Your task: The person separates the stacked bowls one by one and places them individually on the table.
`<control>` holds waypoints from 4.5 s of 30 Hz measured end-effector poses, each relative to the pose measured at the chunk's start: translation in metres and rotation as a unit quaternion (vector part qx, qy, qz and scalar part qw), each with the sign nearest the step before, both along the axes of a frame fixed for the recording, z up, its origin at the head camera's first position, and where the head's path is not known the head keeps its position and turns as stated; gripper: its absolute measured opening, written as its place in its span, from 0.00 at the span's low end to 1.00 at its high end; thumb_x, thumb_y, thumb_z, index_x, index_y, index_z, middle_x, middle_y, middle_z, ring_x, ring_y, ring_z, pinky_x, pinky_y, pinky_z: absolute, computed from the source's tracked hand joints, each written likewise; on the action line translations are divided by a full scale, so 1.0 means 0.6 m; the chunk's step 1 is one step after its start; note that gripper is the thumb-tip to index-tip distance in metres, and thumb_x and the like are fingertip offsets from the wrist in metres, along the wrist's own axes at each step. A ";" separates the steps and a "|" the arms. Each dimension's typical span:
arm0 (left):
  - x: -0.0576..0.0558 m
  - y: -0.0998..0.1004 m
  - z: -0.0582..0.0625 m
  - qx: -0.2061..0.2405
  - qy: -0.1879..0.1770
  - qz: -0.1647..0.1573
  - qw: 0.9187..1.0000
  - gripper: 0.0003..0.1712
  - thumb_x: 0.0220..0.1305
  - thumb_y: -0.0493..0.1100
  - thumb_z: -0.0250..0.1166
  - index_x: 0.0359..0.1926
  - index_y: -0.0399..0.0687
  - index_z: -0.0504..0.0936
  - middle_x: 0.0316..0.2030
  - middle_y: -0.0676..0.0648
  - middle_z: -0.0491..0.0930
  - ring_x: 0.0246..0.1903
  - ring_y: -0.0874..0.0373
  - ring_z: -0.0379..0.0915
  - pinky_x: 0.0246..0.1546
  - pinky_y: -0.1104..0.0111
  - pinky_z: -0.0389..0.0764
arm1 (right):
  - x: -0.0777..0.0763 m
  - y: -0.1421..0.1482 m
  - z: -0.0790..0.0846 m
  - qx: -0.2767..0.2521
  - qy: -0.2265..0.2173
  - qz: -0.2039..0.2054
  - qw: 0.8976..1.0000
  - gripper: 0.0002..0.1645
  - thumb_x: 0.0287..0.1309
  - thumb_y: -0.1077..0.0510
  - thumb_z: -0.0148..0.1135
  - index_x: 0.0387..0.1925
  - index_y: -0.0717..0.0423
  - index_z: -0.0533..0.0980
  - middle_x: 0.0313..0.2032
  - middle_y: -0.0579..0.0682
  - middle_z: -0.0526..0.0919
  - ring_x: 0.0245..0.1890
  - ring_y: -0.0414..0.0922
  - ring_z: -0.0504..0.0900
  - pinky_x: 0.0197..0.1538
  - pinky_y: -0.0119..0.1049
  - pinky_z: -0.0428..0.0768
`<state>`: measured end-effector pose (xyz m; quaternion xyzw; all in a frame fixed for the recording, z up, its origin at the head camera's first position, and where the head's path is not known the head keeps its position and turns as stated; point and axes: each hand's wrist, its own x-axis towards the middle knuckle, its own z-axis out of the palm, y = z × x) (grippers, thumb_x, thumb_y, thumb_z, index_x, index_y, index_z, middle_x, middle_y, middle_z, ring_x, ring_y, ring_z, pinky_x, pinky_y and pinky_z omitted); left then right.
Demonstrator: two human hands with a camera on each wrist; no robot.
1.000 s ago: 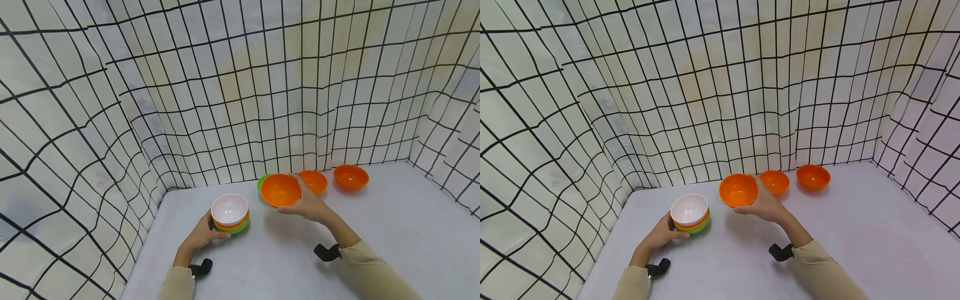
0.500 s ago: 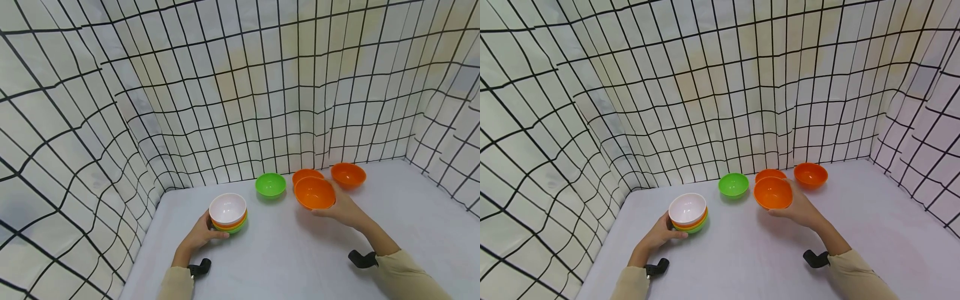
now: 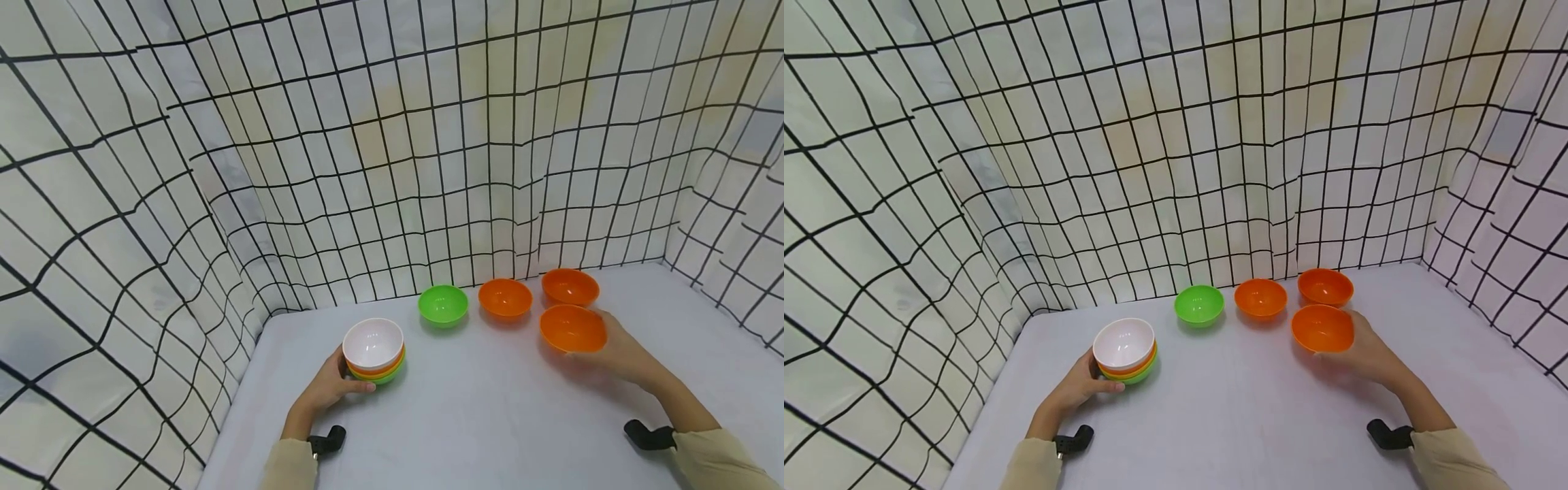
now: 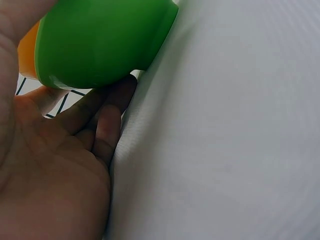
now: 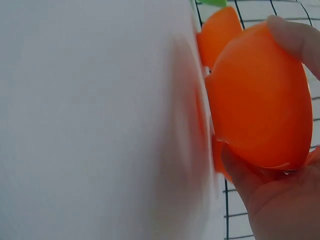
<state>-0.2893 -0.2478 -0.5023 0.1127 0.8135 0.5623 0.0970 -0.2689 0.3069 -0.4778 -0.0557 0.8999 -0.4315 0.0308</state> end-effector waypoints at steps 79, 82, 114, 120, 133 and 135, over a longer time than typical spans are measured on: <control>0.002 -0.002 -0.003 0.024 -0.006 -0.001 1.000 0.59 0.47 0.40 0.83 0.77 0.58 0.60 0.74 0.49 0.66 0.77 0.47 0.55 0.80 0.46 0.50 | -0.009 0.118 -0.015 0.018 -0.063 0.022 0.998 0.68 0.64 0.41 0.66 0.79 0.63 0.30 0.73 0.78 0.49 0.66 0.75 0.60 0.60 0.78 0.67; 0.002 0.001 -0.002 0.026 -0.004 -0.005 1.000 0.59 0.47 0.40 0.83 0.76 0.58 0.60 0.74 0.50 0.66 0.78 0.47 0.55 0.80 0.46 0.50 | -0.008 0.125 -0.008 0.007 -0.051 0.028 0.998 0.66 0.66 0.43 0.65 0.79 0.62 0.29 0.74 0.79 0.46 0.66 0.77 0.58 0.60 0.79 0.67; 0.003 0.002 -0.003 0.033 -0.014 0.002 0.999 0.61 0.46 0.40 0.84 0.78 0.59 0.59 0.75 0.50 0.65 0.79 0.47 0.52 0.81 0.45 0.47 | 0.048 -0.169 0.106 -0.037 0.097 0.111 0.988 0.44 0.63 0.46 0.70 0.73 0.50 0.58 0.72 0.59 0.66 0.70 0.66 0.69 0.63 0.66 0.77; 0.006 0.000 0.001 0.031 -0.016 0.007 0.999 0.61 0.46 0.39 0.84 0.78 0.57 0.59 0.75 0.49 0.64 0.79 0.47 0.51 0.81 0.45 0.46 | 0.027 -0.245 0.107 -0.072 0.072 0.143 0.984 0.45 0.61 0.43 0.71 0.72 0.47 0.59 0.71 0.55 0.68 0.71 0.63 0.68 0.67 0.63 0.76; 0.003 0.002 0.002 0.029 -0.013 0.008 0.999 0.61 0.47 0.39 0.84 0.77 0.58 0.59 0.75 0.50 0.65 0.78 0.47 0.53 0.81 0.45 0.46 | -0.023 -0.404 0.087 -0.168 -0.008 0.189 0.967 0.42 0.60 0.45 0.73 0.70 0.44 0.63 0.70 0.49 0.69 0.71 0.57 0.69 0.73 0.61 0.69; 0.003 0.001 0.002 0.028 -0.012 0.011 0.999 0.60 0.47 0.39 0.83 0.77 0.58 0.59 0.74 0.50 0.66 0.78 0.47 0.53 0.81 0.44 0.47 | -0.030 -0.424 0.082 -0.172 -0.014 0.190 0.966 0.43 0.59 0.46 0.73 0.71 0.45 0.63 0.71 0.50 0.68 0.72 0.58 0.68 0.74 0.61 0.68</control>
